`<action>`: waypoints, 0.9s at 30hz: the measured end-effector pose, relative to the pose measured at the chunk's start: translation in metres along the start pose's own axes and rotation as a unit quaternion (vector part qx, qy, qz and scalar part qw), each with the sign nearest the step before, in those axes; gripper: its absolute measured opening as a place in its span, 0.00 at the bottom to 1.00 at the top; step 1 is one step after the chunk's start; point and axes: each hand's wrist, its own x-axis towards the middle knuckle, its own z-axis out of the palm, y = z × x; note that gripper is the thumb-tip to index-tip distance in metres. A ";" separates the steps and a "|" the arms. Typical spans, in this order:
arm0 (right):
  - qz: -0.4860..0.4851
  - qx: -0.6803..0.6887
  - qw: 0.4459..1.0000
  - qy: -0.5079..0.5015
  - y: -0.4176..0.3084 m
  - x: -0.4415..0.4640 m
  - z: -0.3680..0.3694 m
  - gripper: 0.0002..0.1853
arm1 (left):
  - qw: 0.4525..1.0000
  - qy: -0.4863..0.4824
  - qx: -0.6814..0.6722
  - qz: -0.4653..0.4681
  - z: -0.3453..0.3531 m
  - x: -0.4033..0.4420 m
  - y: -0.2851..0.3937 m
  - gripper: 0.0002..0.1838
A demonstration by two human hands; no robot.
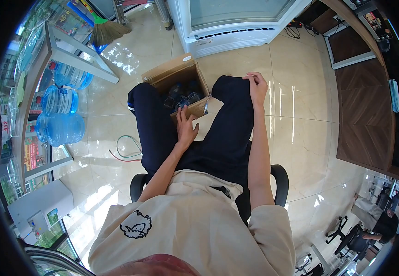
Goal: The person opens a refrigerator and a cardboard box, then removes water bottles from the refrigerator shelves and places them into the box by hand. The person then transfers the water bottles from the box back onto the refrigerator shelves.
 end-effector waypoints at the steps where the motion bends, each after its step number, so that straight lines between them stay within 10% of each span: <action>1: -0.001 0.000 1.000 0.001 0.000 0.000 0.000 0.07 | 1.000 0.002 0.001 0.002 0.000 0.000 0.000 0.17; 27: 0.009 -0.003 1.000 -0.001 -0.008 -0.004 -0.001 0.08 | 1.000 0.000 -0.011 -0.002 -0.004 0.000 0.002 0.16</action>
